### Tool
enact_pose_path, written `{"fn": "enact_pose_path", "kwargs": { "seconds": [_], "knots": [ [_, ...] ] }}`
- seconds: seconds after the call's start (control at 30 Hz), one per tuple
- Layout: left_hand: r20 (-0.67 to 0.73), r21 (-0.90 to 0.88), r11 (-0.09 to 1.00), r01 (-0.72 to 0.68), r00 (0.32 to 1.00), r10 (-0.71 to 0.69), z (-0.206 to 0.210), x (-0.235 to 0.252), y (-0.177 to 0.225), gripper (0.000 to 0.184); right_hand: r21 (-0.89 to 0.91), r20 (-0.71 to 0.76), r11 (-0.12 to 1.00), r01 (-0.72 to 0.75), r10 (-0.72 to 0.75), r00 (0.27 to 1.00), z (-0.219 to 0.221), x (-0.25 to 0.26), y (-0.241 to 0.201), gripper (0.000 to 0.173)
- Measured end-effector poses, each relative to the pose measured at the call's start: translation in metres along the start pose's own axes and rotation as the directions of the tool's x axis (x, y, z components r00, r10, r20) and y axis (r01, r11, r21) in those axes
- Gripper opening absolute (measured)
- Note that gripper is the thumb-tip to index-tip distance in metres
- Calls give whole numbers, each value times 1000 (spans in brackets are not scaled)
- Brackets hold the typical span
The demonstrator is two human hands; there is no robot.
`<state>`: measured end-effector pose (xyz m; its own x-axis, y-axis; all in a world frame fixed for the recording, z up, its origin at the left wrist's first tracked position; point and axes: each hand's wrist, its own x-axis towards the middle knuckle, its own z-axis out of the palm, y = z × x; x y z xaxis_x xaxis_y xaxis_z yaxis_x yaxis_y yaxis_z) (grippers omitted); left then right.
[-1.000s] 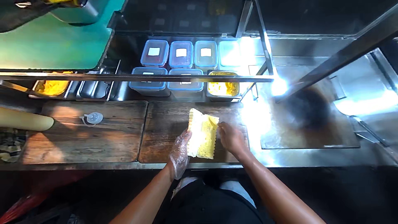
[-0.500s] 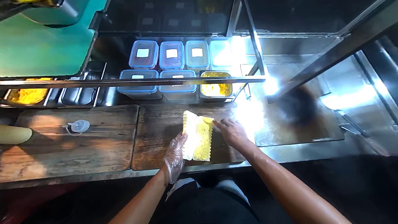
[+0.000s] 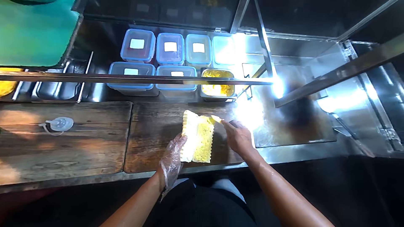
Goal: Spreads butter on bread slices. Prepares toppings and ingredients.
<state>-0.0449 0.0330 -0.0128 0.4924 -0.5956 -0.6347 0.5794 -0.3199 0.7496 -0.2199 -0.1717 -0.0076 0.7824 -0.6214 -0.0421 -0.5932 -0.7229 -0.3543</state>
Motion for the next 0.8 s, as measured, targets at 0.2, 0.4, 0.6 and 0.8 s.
{"fn": "enact_pose_path", "kwargs": {
  "seconds": [0.2,0.4,0.6,0.8],
  "knots": [
    [-13,13,1000,-19,1000,19,-1,-1,1,40,390,478,809,-440,231,848,-8,-15,-53,32],
    [-43,35,999,-17,999,19,4,-6,-1,42,689,587,208,-694,402,703,-6,-3,-39,33],
    [-80,71,997,-32,996,37,1,-8,-9,46,196,177,909,-367,335,925,-12,-23,-60,32],
    [-24,-55,998,-11,1000,9,1,-11,-1,42,137,544,956,-258,145,826,-22,-58,-90,36]
  ]
}}
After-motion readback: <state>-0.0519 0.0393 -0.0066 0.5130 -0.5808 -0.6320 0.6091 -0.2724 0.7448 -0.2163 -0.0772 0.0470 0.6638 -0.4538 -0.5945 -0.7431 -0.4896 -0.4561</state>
